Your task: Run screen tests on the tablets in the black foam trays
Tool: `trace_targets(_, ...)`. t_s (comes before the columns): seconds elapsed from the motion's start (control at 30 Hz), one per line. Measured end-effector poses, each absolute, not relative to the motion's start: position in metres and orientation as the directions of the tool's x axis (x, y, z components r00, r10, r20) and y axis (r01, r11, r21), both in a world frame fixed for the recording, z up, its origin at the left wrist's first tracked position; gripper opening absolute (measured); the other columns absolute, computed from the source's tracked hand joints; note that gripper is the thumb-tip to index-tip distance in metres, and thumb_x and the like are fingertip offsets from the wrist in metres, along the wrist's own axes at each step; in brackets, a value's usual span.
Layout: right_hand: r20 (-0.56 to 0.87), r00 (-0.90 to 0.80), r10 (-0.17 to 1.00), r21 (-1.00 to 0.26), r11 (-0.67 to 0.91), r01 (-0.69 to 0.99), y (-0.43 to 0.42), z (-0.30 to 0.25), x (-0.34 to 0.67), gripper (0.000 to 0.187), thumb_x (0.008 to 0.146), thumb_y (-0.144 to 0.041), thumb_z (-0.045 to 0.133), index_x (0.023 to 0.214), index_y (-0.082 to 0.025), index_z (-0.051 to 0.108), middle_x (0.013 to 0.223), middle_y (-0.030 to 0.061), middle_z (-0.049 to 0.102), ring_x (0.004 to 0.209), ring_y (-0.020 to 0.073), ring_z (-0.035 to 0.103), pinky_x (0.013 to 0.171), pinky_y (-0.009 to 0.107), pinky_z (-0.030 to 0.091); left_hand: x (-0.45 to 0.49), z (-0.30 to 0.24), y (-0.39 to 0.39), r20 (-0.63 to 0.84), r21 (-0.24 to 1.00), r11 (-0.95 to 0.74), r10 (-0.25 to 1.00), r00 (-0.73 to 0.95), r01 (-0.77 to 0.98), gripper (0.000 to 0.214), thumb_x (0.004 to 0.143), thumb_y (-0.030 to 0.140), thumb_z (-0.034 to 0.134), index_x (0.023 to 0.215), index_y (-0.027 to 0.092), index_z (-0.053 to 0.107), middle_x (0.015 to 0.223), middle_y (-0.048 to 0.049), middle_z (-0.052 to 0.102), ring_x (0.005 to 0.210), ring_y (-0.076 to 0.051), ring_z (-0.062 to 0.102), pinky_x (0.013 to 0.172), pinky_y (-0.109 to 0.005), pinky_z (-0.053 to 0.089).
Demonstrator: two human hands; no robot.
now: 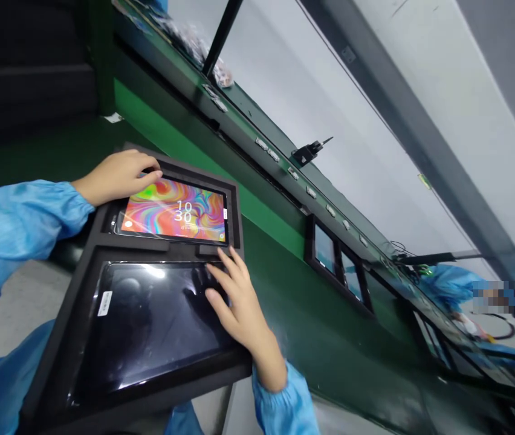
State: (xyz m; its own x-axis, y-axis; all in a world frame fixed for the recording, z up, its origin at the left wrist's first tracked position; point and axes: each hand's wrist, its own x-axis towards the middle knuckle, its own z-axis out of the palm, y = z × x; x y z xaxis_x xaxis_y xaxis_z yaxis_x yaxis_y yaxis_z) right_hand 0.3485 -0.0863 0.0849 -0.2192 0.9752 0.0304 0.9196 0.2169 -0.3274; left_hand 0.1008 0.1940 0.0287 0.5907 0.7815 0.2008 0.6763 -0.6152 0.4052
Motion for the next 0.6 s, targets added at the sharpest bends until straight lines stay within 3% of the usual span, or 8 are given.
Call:
trace_targets(0.07,0.028,-0.294,0.955,-0.263,0.291,0.92,-0.044,0.077,0.337,0.043,0.104,-0.042,0.044,0.139,-0.022,0.059,0.166,0.0097,0.029,0.157,0.0321,0.009,0.121,0.061,0.028,0.1,0.03,0.193,0.22,0.431,-0.614,0.782,0.583,0.662,0.043,0.095,0.046,0.037,0.114,0.016,0.062,0.114,-0.0104,0.066,0.105,-0.025,0.056,0.091,-0.039,0.045)
trace_targets(0.13,-0.015,-0.336,0.942,-0.178,0.328,0.928,0.001,0.071,0.33,0.041,0.104,-0.044,0.042,0.137,-0.027,0.061,0.166,0.0072,0.029,0.157,0.035,0.008,0.12,0.069,0.019,0.098,0.032,0.19,0.258,0.466,-0.599,0.796,0.547,0.651,0.044,0.096,0.045,0.035,0.114,0.015,0.062,0.117,-0.0108,0.065,0.108,-0.025,0.055,0.096,-0.04,0.044)
trace_targets(0.3,0.036,-0.102,0.994,-0.14,0.106,0.985,0.086,0.058,0.347,0.046,0.105,-0.047,0.037,0.133,-0.024,0.064,0.166,0.0103,0.029,0.156,0.0397,0.009,0.116,0.075,0.018,0.089,0.039,0.159,0.343,0.567,-0.583,0.809,0.476,0.582,0.047,0.099,0.047,0.03,0.114,0.016,0.061,0.12,-0.0112,0.064,0.114,-0.026,0.054,0.104,-0.042,0.043)
trace_targets(0.4,0.195,0.07,0.978,-0.285,-0.012,0.959,0.101,0.045,0.368,0.058,0.106,-0.052,0.025,0.127,-0.018,0.067,0.155,0.0144,0.047,0.153,0.0349,0.025,0.118,0.067,0.023,0.076,0.043,0.119,0.37,0.601,-0.636,0.758,0.537,0.484,0.039,0.098,0.049,0.038,0.115,0.026,0.063,0.124,-0.0054,0.064,0.121,-0.025,0.055,0.109,-0.042,0.043)
trace_targets(0.47,0.266,0.121,0.956,-0.363,-0.017,0.932,0.1,0.038,0.38,0.069,0.106,-0.053,0.013,0.125,-0.015,0.067,0.141,0.0162,0.06,0.145,0.0285,0.041,0.122,0.057,0.026,0.065,0.043,0.086,0.382,0.612,-0.677,0.705,0.597,0.409,0.03,0.094,0.044,0.046,0.117,0.039,0.065,0.129,0.0016,0.064,0.124,-0.025,0.056,0.109,-0.043,0.046)
trace_targets(0.53,0.287,0.12,0.95,-0.39,0.002,0.921,0.094,0.032,0.388,0.075,0.105,-0.054,0.007,0.124,-0.014,0.067,0.134,0.0153,0.065,0.138,0.0241,0.05,0.122,0.048,0.03,0.053,0.042,0.049,0.415,0.579,-0.753,0.601,0.683,0.311,0.045,0.088,0.038,0.049,0.129,0.053,0.056,0.138,0.0079,0.06,0.129,-0.026,0.055,0.109,-0.045,0.05)
trace_targets(0.6,0.288,0.105,0.952,-0.403,0.02,0.915,0.089,0.029,0.392,0.074,0.105,-0.057,0.008,0.123,-0.016,0.067,0.135,0.0129,0.064,0.136,0.0225,0.052,0.12,0.044,0.034,0.043,0.037,0.013,0.463,0.447,-0.865,0.443,0.768,0.229,0.067,0.079,0.038,0.049,0.145,0.051,0.041,0.145,0.0102,0.054,0.134,-0.027,0.053,0.109,-0.044,0.053)
